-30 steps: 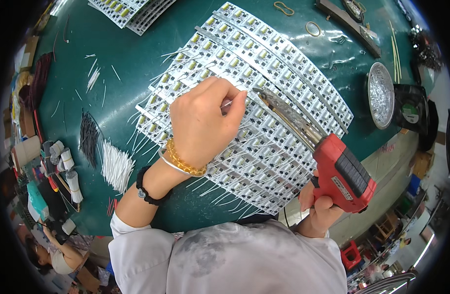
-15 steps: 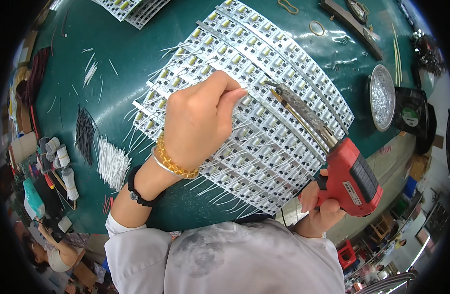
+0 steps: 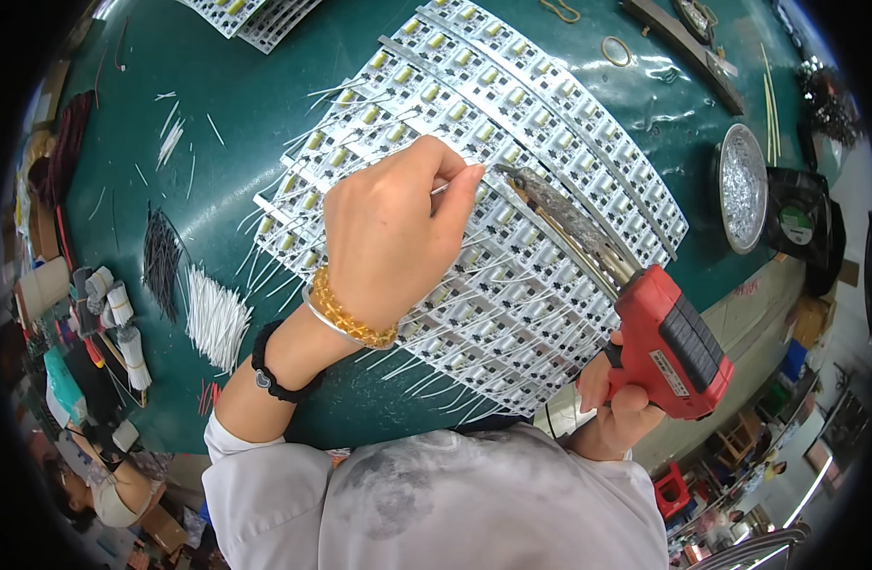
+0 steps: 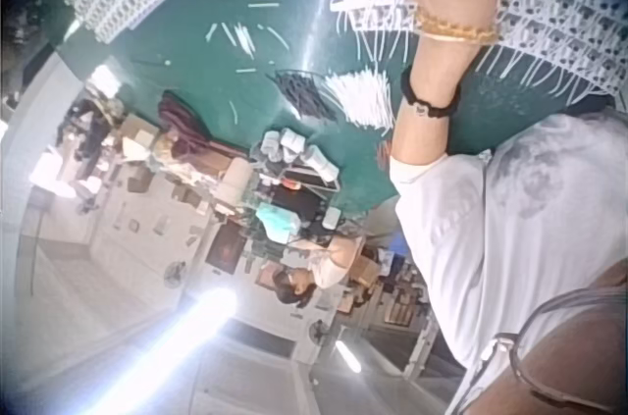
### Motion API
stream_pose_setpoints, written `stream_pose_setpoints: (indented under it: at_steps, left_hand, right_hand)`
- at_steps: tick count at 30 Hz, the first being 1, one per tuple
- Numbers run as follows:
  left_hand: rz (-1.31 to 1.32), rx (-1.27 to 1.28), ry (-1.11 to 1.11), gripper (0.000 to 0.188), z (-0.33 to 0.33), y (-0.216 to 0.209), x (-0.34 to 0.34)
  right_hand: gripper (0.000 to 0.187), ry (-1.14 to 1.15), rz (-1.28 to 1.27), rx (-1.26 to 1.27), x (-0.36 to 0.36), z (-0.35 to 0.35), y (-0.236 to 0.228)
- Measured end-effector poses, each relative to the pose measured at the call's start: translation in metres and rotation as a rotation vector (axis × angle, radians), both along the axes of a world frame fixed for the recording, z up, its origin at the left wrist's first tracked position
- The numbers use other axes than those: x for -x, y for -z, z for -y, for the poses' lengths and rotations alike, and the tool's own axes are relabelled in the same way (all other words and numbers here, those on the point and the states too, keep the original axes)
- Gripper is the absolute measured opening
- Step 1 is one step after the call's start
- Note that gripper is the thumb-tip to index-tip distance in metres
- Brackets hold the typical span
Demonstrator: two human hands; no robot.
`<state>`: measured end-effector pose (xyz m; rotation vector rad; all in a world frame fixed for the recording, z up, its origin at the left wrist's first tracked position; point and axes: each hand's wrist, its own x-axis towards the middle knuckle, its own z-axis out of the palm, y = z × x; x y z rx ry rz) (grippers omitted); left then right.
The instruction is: The person places wires onto circuit board panels by hand and solders them in place using a soldering tool.
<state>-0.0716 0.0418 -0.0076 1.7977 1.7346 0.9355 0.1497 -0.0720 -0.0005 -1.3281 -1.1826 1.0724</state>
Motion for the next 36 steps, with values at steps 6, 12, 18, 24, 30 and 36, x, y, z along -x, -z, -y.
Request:
stream_pose_setpoints:
  at_steps: [6, 12, 18, 24, 30, 36]
  left_hand:
    - [0.002, 0.019, -0.003, 0.012, 0.000, 0.000, 0.001]
    - [-0.025, 0.018, -0.004, 0.012, -0.001, -0.001, 0.000]
    - [-0.001, 0.010, 0.001, 0.012, -0.001, -0.001, 0.000]
    - [-0.022, 0.009, 0.001, 0.013, 0.000, 0.000, 0.000]
    - [-0.021, -0.039, -0.005, 0.013, 0.000, 0.001, -0.001]
    - [-0.084, -0.258, -0.014, 0.009, 0.001, -0.002, -0.001]
  right_hand:
    - [0.067, -0.014, 0.025, 0.068, 0.006, -0.004, -0.007]
    - [0.067, 0.016, 0.016, -0.001, 0.005, -0.002, -0.004]
    - [0.069, 0.015, -0.038, -0.042, 0.000, -0.001, -0.005]
    - [0.069, 0.047, -0.025, 0.001, 0.007, 0.001, -0.007]
    - [0.068, 0.059, -0.055, -0.002, 0.010, 0.000, -0.013]
    - [0.073, 0.093, -0.067, 0.007, 0.009, 0.002, -0.014]
